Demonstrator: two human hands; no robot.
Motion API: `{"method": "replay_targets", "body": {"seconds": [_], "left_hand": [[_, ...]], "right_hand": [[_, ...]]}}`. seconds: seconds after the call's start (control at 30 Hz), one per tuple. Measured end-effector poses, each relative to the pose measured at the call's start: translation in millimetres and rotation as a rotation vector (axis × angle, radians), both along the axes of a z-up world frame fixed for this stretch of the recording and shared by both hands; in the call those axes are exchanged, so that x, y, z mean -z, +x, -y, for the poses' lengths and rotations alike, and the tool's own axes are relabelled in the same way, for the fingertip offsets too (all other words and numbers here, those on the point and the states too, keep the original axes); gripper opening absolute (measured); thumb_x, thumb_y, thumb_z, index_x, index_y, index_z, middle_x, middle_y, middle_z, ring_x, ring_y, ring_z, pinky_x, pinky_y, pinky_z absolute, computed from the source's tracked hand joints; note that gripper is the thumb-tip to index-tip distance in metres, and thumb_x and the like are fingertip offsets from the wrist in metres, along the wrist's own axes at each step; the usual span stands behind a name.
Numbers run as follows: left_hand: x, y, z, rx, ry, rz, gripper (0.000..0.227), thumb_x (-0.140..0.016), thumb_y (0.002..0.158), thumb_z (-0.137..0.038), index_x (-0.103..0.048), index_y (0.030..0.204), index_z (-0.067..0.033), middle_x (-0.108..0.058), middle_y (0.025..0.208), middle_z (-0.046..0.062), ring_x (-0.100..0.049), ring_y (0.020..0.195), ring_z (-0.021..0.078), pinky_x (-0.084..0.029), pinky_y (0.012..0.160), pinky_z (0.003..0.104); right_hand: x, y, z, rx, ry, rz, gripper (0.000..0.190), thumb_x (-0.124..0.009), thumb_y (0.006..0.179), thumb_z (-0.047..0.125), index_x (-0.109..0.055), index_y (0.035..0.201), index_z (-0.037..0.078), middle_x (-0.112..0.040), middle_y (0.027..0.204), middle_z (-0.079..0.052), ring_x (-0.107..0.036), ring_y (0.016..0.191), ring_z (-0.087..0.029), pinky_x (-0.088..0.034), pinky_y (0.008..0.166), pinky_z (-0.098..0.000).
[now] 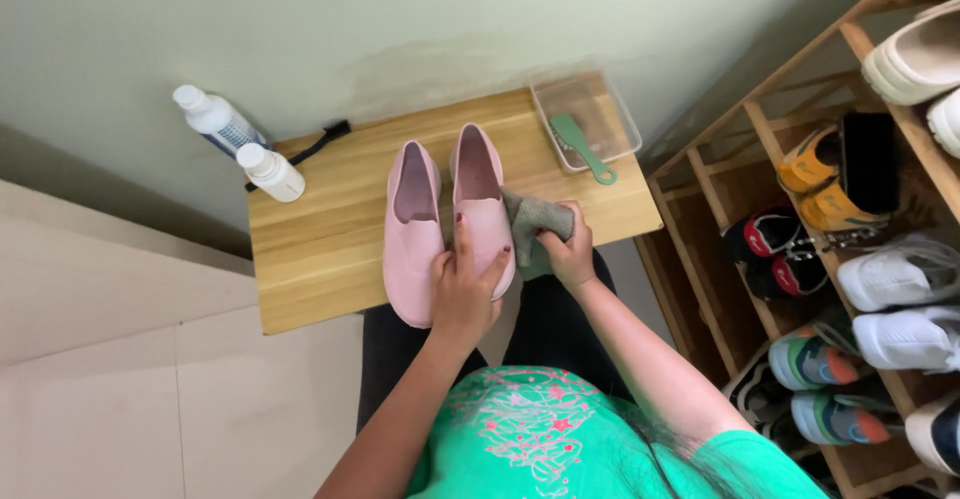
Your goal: The person wipes a pair of pink slip-on shoes with a cloth. They clean the exterior, sole, and interior of one shoe, then repeat the process on the second shoe, placing both on a wooden table after cleaning.
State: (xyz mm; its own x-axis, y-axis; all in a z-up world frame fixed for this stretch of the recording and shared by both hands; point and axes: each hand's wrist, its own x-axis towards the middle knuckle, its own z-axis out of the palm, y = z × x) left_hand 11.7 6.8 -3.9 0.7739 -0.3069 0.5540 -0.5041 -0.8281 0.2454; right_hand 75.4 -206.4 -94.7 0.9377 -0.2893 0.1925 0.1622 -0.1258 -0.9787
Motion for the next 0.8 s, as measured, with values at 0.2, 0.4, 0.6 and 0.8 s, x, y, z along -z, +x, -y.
{"method": "replay_targets", "body": {"seconds": [0.2, 0.4, 0.6, 0.8], "left_hand": [[4.4, 2.0, -0.2, 0.008, -0.027, -0.003, 0.068, -0.084, 0.056, -0.015, -0.073, 0.121, -0.0265, -0.033, 0.155, 0.039, -0.067, 0.098, 0.0409, -0.036, 0.101, 0.048], [4.6, 3.9, -3.0, 0.024, -0.018, -0.057, 0.08, -0.089, 0.048, -0.013, -0.071, 0.124, -0.0269, -0.029, 0.156, 0.038, -0.067, 0.102, 0.0413, -0.033, 0.105, 0.049], [3.9, 0.8, -3.4, 0.028, -0.031, -0.042, 0.079, -0.089, 0.05, -0.012, -0.07, 0.126, -0.0263, -0.029, 0.156, 0.039, -0.067, 0.101, 0.043, -0.034, 0.104, 0.05], [4.1, 2.3, -2.1, 0.019, -0.029, -0.037, 0.076, -0.089, 0.051, -0.011, -0.071, 0.123, -0.026, -0.03, 0.156, 0.038, -0.068, 0.102, 0.043, -0.034, 0.105, 0.05]], "right_hand": [[-5.6, 1.9, -3.4, 0.019, 0.017, -0.035, 0.036, -0.078, 0.07, 0.004, -0.067, 0.104, 0.013, -0.068, 0.074, -0.004, -0.064, 0.076, -0.015, -0.049, 0.07, -0.0304], [-7.6, 4.6, -4.5, -0.003, 0.062, -0.017, 0.037, -0.078, 0.07, 0.001, -0.067, 0.104, 0.012, -0.066, 0.078, -0.003, -0.063, 0.079, -0.014, -0.05, 0.072, -0.0289], [2.5, 5.1, -3.8, 0.002, 0.054, -0.029, 0.041, -0.078, 0.07, 0.002, -0.066, 0.108, 0.012, -0.064, 0.081, -0.004, -0.063, 0.081, -0.016, -0.049, 0.072, -0.0321], [0.1, 6.1, -4.6, 0.005, 0.079, -0.047, 0.04, -0.079, 0.07, 0.004, -0.066, 0.107, 0.013, -0.062, 0.084, -0.003, -0.061, 0.084, -0.015, -0.048, 0.074, -0.0311]]}}
